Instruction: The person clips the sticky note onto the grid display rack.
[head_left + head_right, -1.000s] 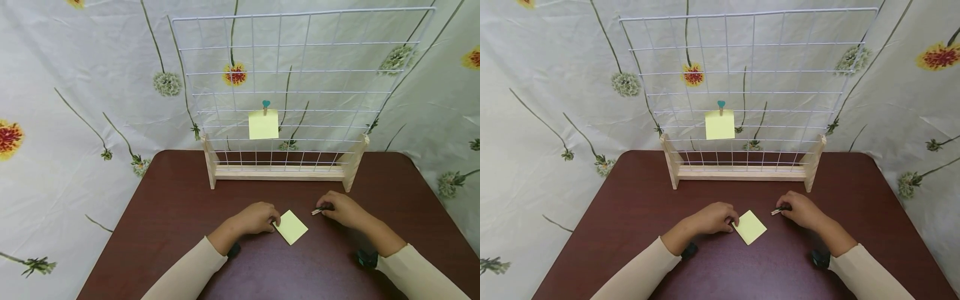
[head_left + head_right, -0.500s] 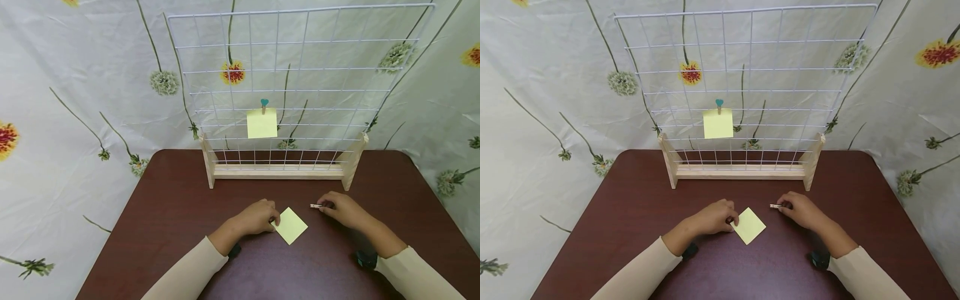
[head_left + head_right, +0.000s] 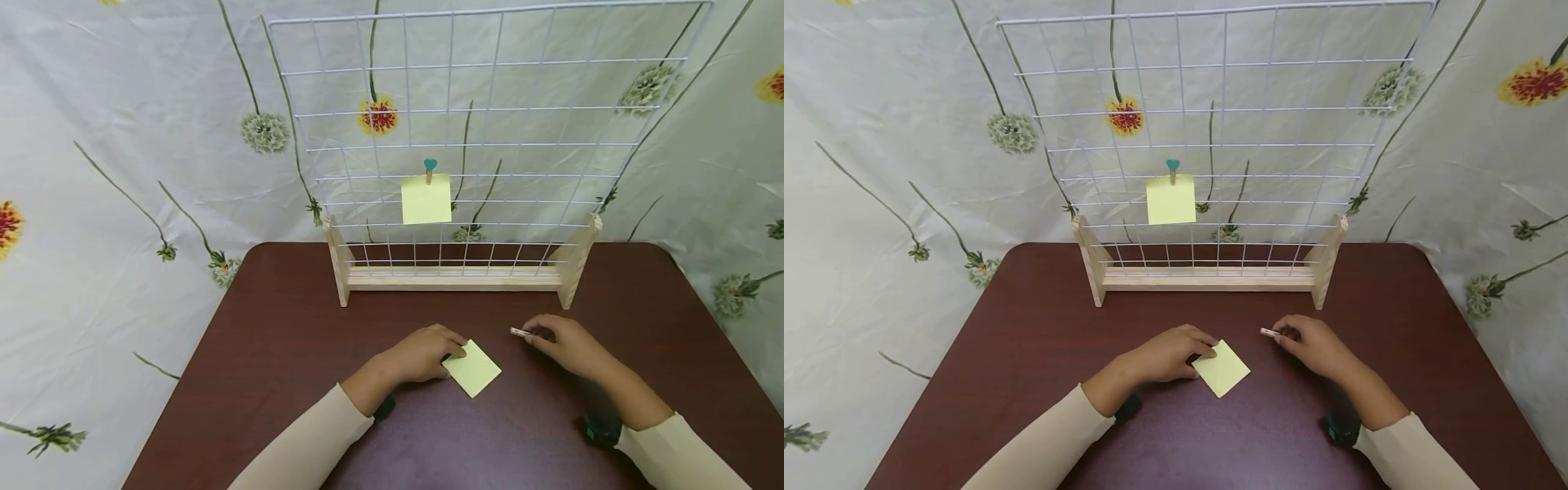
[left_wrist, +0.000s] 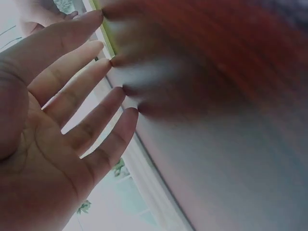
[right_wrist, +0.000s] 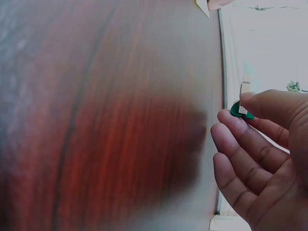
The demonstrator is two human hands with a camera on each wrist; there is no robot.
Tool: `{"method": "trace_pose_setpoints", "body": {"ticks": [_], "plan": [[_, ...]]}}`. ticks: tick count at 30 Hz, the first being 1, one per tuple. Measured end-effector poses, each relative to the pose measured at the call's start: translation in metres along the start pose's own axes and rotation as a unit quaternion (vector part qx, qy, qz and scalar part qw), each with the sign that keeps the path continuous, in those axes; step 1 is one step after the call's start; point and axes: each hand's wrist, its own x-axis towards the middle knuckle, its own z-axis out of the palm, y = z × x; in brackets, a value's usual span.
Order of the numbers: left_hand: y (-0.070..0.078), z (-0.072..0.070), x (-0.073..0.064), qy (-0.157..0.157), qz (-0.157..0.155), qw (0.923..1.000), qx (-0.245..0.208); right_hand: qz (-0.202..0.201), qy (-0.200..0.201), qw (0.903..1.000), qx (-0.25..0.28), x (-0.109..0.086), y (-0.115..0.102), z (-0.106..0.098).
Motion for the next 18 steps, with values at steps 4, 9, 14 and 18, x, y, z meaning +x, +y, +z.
{"method": "trace_pose_setpoints", "body": {"ticks": [4,9,14,18], "plan": [[-0.0004,-0.0009,0.0007,-0.012,0.000,0.9999,0.010,0.005,0.001,1.0000,0.003,-0.0017,-0.0009,-0.0005],[-0.0009,-0.0010,0.0010,-0.009,-0.004,0.9999,0.004,0.005,0.006,0.9999,0.006,-0.0028,-0.0022,-0.0020],[-0.0032,0.0004,0.0005,-0.001,-0.002,1.0000,-0.005,0.007,0.009,0.9999,0.009,-0.0035,-0.0040,-0.0031],[-0.0046,0.0011,0.0007,0.013,0.009,0.9998,-0.015,0.007,0.015,0.9998,0.012,-0.0036,-0.0052,-0.0030]]}}
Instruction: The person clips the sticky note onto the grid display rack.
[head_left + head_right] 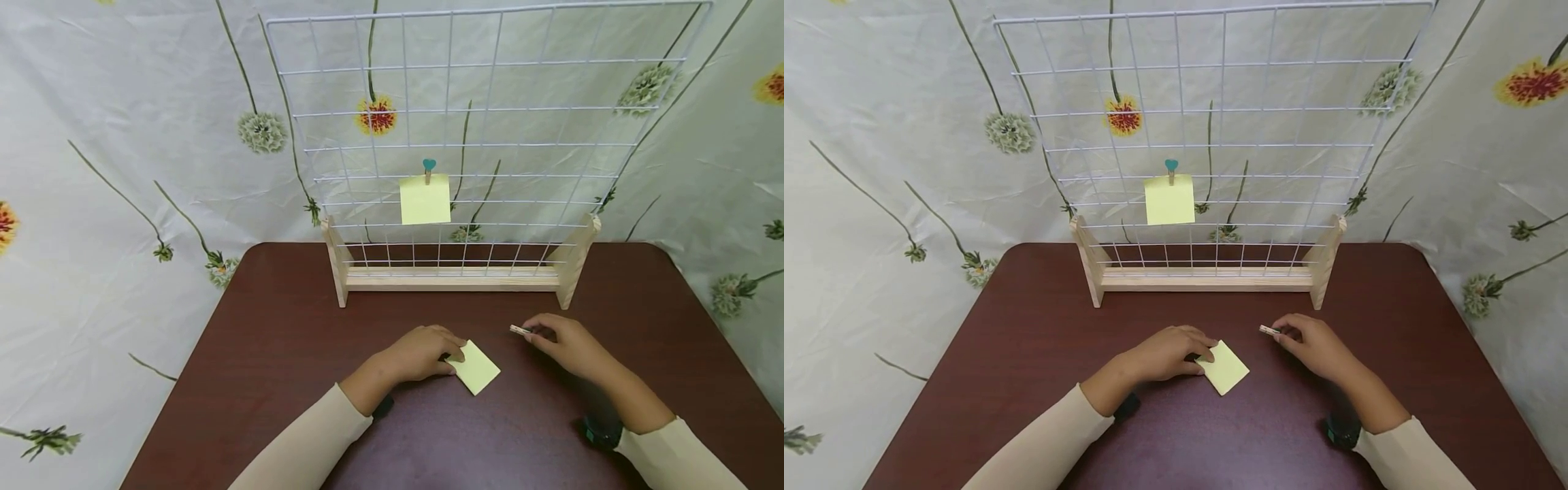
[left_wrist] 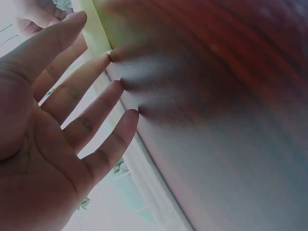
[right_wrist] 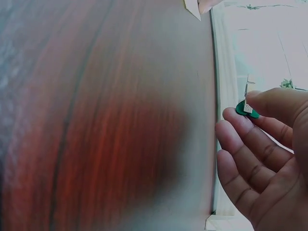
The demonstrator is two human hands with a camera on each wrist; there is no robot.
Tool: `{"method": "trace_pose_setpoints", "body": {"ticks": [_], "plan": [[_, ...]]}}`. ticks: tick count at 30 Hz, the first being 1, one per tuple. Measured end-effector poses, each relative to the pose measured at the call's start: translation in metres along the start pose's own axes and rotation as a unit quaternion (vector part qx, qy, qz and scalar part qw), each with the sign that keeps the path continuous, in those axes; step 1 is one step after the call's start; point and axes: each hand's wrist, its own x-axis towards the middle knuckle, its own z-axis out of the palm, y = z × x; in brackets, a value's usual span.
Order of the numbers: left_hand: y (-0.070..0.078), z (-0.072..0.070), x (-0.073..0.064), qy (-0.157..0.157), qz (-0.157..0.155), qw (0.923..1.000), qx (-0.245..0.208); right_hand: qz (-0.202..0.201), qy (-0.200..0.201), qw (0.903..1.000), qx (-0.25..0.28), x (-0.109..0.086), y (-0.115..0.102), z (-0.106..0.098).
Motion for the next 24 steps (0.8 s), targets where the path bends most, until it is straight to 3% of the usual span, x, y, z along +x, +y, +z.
{"method": "trace_pose_setpoints", "body": {"ticks": [9,17,24], "plan": [[-0.002,-0.002,0.003,0.036,0.017,0.9984,-0.039,0.013,0.041,0.9989,0.018,0.001,0.000,0.002],[-0.004,-0.007,0.005,0.082,-0.016,0.9910,-0.105,0.005,0.077,0.9966,0.029,0.002,-0.001,0.001],[-0.001,-0.017,0.007,0.124,-0.034,0.9831,-0.131,0.004,0.104,0.9941,0.029,0.002,-0.002,0.000]]}}
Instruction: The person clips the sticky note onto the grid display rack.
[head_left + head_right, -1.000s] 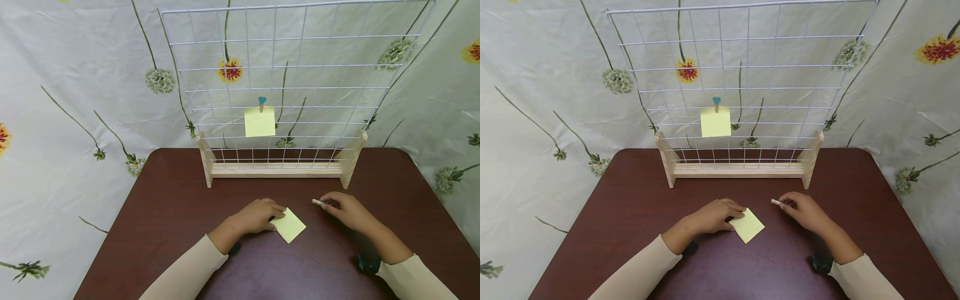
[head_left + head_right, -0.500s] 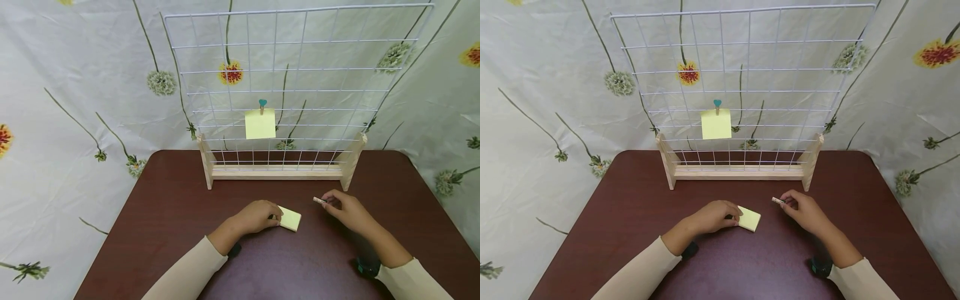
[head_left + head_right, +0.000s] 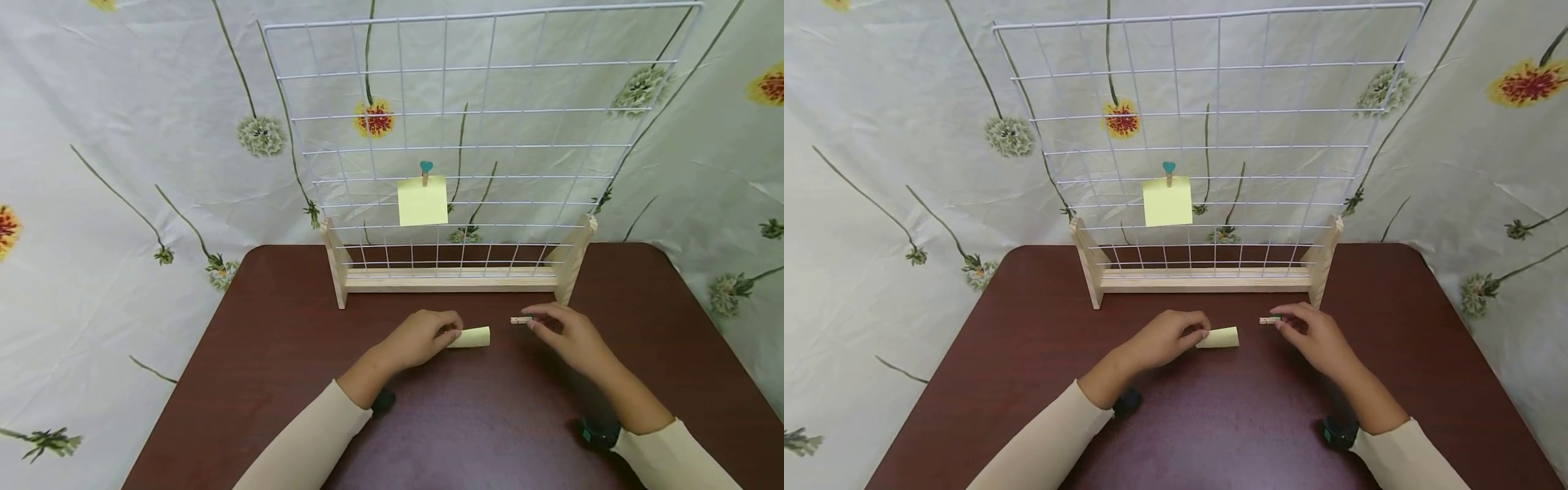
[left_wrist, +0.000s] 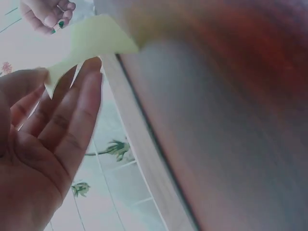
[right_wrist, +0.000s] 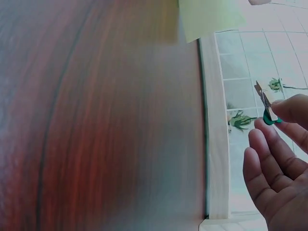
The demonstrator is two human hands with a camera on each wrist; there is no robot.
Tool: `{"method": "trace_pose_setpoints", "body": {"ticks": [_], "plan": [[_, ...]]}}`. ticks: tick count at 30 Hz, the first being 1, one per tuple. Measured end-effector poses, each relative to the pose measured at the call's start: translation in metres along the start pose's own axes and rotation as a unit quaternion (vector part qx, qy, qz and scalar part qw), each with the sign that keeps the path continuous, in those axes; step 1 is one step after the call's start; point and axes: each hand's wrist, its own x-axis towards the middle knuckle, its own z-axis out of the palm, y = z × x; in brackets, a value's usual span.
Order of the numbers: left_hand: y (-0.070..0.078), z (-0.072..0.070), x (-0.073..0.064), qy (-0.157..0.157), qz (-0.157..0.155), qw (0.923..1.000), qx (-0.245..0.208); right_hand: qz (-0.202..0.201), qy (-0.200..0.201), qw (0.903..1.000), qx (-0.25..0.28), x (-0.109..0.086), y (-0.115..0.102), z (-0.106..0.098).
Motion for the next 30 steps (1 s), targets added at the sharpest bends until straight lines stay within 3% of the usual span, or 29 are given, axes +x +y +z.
{"method": "trace_pose_setpoints", "body": {"ticks": [9,16,20,25,30], "plan": [[0.005,-0.009,0.004,0.044,-0.030,0.9930,-0.105,0.046,0.037,0.9959,0.068,0.002,-0.011,-0.003],[0.003,-0.011,0.008,0.116,-0.020,0.9846,-0.129,0.082,0.062,0.9873,0.120,0.003,-0.011,-0.004],[0.002,-0.011,0.011,0.146,-0.030,0.9783,-0.144,0.093,0.074,0.9825,0.144,0.003,-0.012,-0.004],[0.006,-0.015,0.015,0.154,-0.058,0.9750,-0.149,0.102,0.083,0.9697,0.206,0.005,-0.015,-0.008],[0.012,-0.023,0.018,0.161,-0.062,0.9749,-0.141,0.089,0.094,0.9521,0.277,0.010,-0.020,-0.013]]}}
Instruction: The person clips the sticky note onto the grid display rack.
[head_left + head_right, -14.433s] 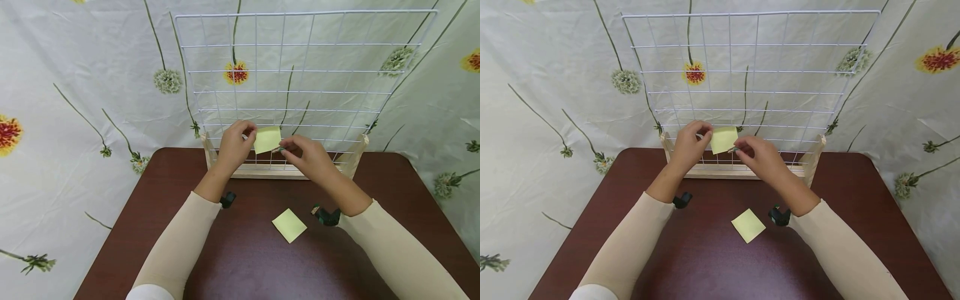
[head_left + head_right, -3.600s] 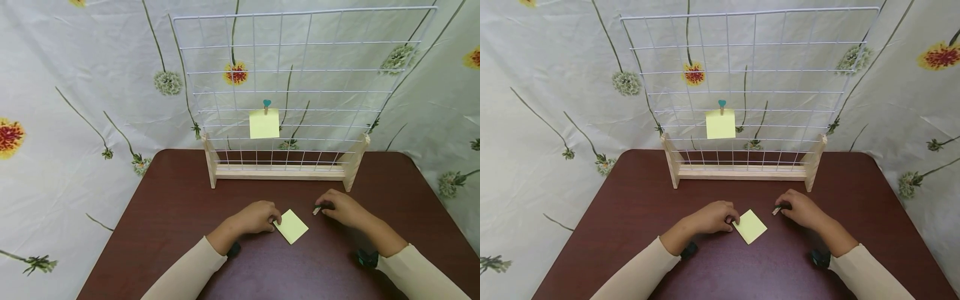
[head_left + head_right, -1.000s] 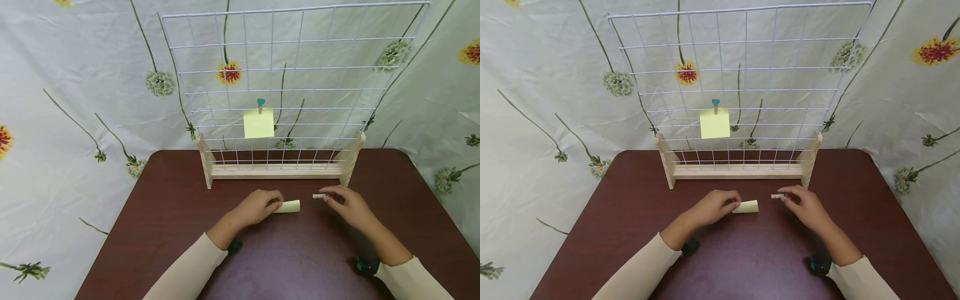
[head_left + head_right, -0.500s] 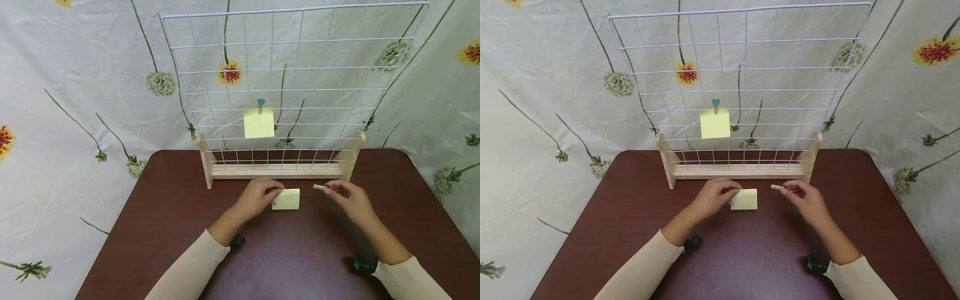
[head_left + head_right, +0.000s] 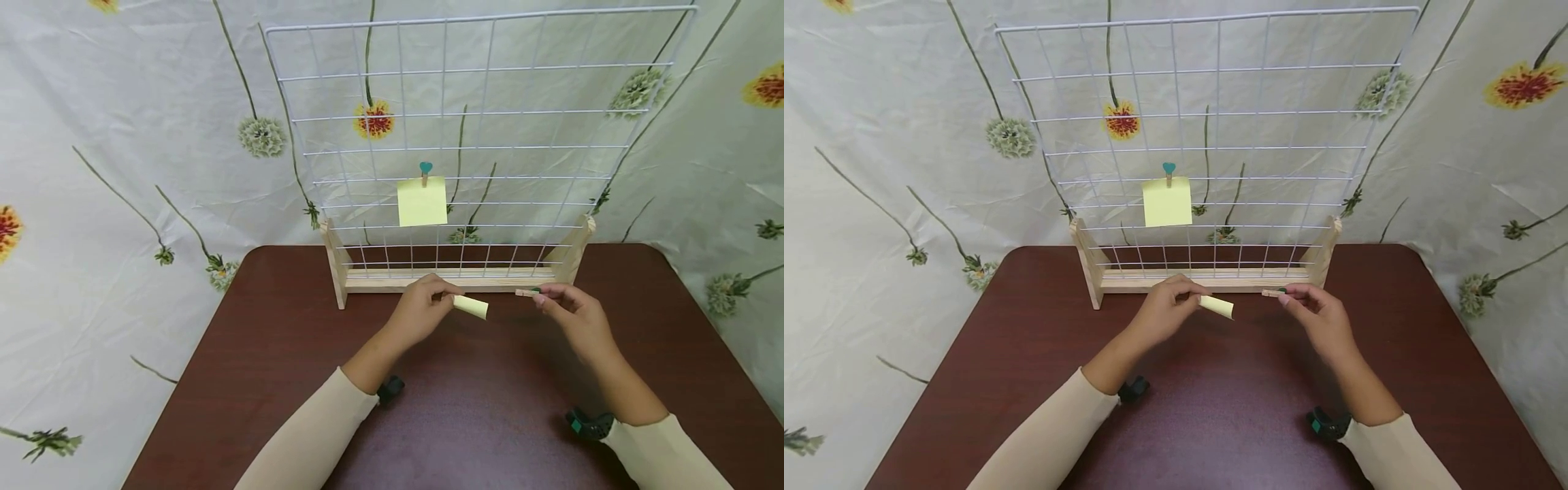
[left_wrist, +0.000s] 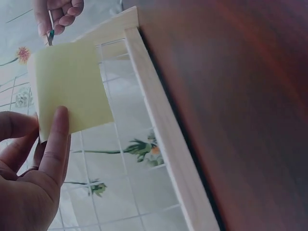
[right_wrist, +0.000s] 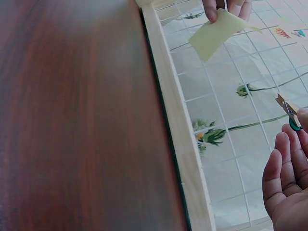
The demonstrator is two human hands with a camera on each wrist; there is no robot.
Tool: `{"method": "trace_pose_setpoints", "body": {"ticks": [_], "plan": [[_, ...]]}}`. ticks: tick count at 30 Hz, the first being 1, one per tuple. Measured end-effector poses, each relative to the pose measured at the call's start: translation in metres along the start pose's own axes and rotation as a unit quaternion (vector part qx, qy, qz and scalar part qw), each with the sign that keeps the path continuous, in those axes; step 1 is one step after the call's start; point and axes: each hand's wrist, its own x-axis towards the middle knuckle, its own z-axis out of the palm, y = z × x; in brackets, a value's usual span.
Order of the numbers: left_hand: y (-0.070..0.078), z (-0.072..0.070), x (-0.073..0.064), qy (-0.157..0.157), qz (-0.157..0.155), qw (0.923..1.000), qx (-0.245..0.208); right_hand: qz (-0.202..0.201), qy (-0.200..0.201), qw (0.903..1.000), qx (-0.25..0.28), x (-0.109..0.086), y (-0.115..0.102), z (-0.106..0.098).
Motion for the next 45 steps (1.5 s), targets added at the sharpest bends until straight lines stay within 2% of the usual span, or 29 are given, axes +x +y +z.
{"method": "trace_pose_setpoints", "body": {"ticks": [5,12,17,24,33,38,45], "plan": [[0.007,-0.003,0.006,0.015,0.006,0.9998,-0.010,-0.004,0.002,0.9995,0.032,0.005,-0.006,0.000],[0.017,-0.008,0.012,0.035,-0.004,0.9992,-0.017,0.013,0.019,0.9997,-0.005,0.012,-0.016,0.004],[0.021,-0.010,0.015,0.057,-0.006,0.9974,-0.043,0.024,0.034,0.9990,0.014,0.014,-0.022,0.005],[0.022,-0.011,0.025,0.119,0.000,0.9914,-0.056,0.015,0.034,0.9956,-0.086,0.020,-0.037,0.004],[0.030,-0.010,0.040,0.170,0.014,0.9839,-0.053,-0.007,0.029,0.9946,-0.099,0.037,-0.055,0.003],[0.030,-0.004,0.046,0.192,0.011,0.9774,-0.088,-0.011,0.024,0.9930,-0.115,0.044,-0.062,0.001],[0.027,0.003,0.057,0.203,-0.018,0.9692,-0.138,-0.027,0.022,0.9891,-0.143,0.054,-0.071,-0.002]]}}
